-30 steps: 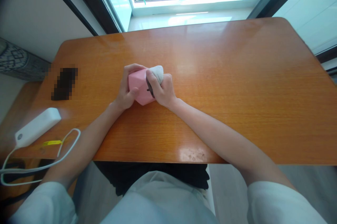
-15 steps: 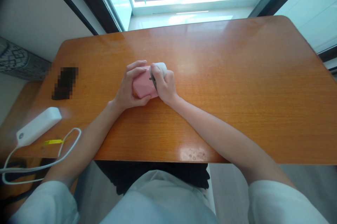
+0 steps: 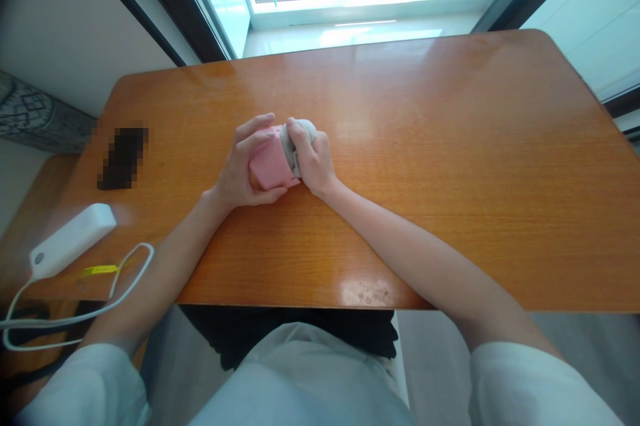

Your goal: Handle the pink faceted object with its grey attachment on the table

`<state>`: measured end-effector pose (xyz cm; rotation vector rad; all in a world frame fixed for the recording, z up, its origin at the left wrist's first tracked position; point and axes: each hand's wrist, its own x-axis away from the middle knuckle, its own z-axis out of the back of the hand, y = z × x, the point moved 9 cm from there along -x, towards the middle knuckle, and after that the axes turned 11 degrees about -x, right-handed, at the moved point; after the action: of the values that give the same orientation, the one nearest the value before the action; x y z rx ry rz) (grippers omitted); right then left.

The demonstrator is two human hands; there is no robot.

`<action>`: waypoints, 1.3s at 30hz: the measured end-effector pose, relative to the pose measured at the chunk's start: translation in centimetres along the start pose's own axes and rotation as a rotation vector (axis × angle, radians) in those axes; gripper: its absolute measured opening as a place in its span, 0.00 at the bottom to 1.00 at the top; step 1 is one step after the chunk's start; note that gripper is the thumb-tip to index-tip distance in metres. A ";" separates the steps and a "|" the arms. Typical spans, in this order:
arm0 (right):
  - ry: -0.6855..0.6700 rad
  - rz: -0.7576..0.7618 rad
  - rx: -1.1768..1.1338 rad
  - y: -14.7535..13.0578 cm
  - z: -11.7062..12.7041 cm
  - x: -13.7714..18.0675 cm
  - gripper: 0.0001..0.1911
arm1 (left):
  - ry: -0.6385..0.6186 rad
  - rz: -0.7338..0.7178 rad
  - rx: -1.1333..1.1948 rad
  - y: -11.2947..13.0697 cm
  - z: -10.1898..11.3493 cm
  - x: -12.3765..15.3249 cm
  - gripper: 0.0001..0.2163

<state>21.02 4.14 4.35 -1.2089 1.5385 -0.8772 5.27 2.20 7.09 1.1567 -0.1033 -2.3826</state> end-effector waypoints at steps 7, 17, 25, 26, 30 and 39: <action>-0.047 0.053 0.023 -1.6 -1.0 1.1 0.35 | 0.028 0.185 0.223 -1.0 -0.6 0.4 0.38; 0.015 -0.008 -0.052 -1.0 -0.5 0.1 0.35 | 0.020 -0.005 0.037 0.1 0.3 0.2 0.46; -0.066 0.090 0.010 -1.1 -0.8 1.0 0.31 | 0.084 0.192 0.231 -0.4 0.0 0.1 0.32; -0.060 0.079 0.014 -1.0 -0.7 1.1 0.32 | 0.082 0.254 0.288 -0.9 -0.3 0.3 0.29; -0.007 0.036 0.005 -0.6 -0.2 0.6 0.33 | 0.099 0.304 0.272 -1.5 -0.5 0.5 0.31; 0.018 0.046 -0.025 -0.5 0.0 0.4 0.31 | 0.052 0.032 0.029 1.0 0.1 -0.4 0.41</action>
<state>21.15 3.58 4.74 -1.1818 1.5896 -0.8438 5.76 1.48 7.73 1.2204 -0.1378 -2.3289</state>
